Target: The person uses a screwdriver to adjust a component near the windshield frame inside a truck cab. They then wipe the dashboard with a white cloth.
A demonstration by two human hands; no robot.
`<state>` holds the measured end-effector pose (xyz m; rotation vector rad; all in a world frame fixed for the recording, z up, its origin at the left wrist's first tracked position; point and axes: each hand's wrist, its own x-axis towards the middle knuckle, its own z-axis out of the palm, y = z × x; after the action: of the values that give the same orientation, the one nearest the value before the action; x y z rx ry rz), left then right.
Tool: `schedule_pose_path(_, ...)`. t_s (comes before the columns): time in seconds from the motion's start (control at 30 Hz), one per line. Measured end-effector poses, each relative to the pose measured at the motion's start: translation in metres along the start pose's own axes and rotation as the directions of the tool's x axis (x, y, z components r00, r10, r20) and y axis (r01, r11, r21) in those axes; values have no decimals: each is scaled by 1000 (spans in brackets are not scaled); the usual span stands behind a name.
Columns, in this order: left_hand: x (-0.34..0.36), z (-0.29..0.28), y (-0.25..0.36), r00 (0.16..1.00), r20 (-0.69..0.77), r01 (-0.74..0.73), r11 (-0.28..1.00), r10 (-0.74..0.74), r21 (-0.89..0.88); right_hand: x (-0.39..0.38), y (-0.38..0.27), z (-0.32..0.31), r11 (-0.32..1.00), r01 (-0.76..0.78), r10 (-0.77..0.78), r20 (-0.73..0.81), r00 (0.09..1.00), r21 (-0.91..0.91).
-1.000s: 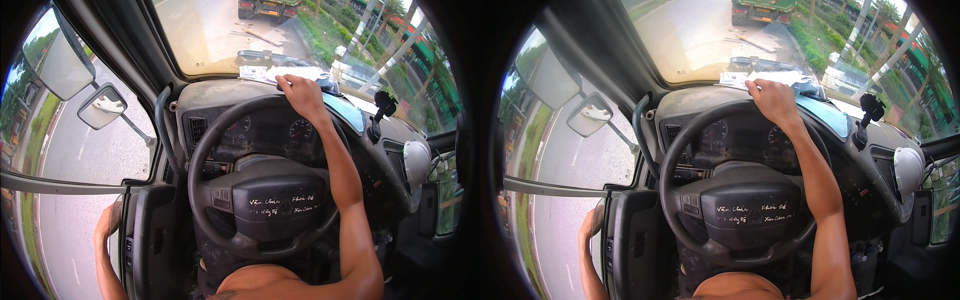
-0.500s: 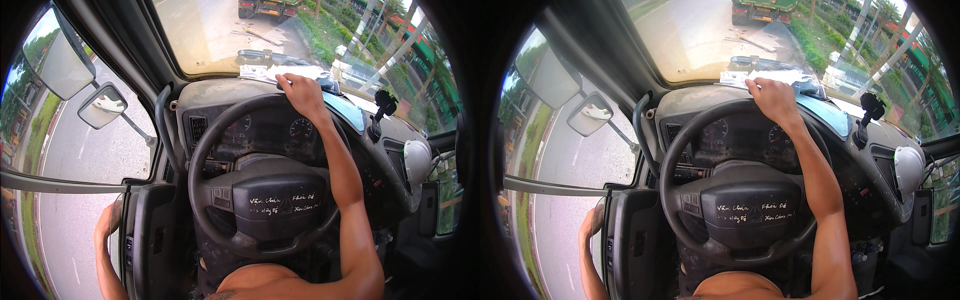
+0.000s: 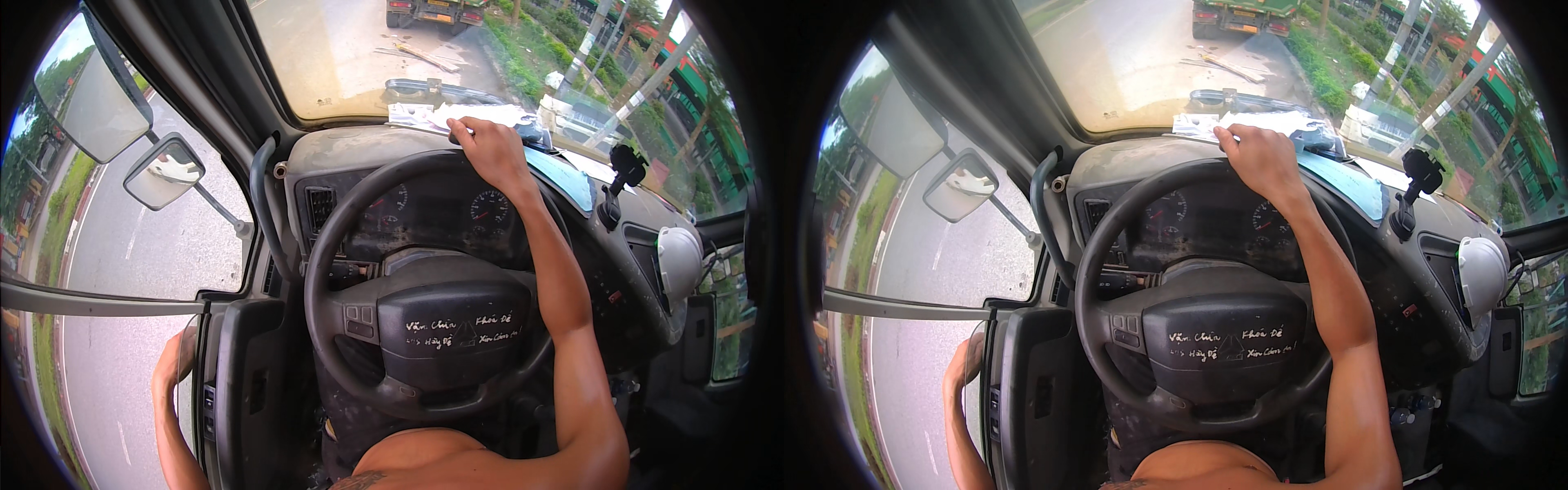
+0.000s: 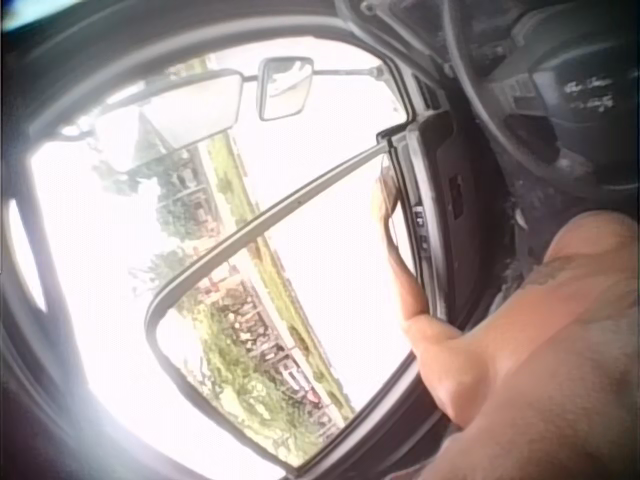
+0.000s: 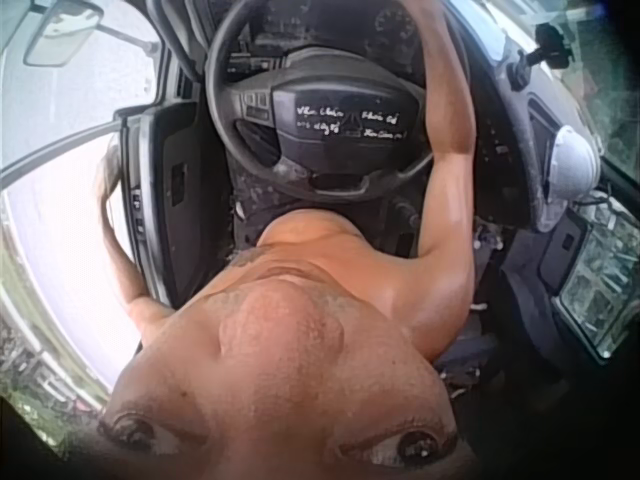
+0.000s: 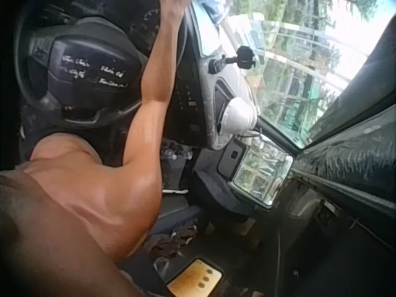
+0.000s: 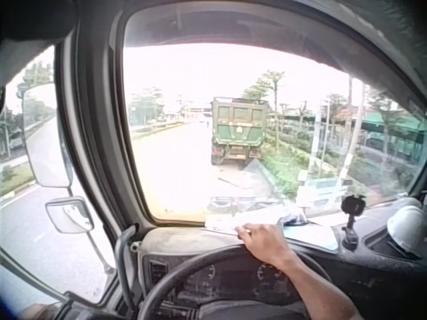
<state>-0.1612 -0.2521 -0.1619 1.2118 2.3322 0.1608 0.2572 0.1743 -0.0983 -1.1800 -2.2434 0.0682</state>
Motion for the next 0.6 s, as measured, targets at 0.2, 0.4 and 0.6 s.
schedule_pose_path(0.2, 1, 4, -14, 1000, -23, -2, 1000, 2, -18, 0, 0, 1, 1000, 6, -6, -6, 1000, 22)
schedule_pose_path(0.4, 2, 5, -13, 998, -31, -58, 998, 58, -19, -1, 0, 2, 1000, 11, -10, -37, 999, 23)
schedule_pose_path(0.6, -1, 2, -8, 998, -24, -56, 998, 56, -2, -1, 1, 4, 1000, 13, -13, -45, 999, 19)
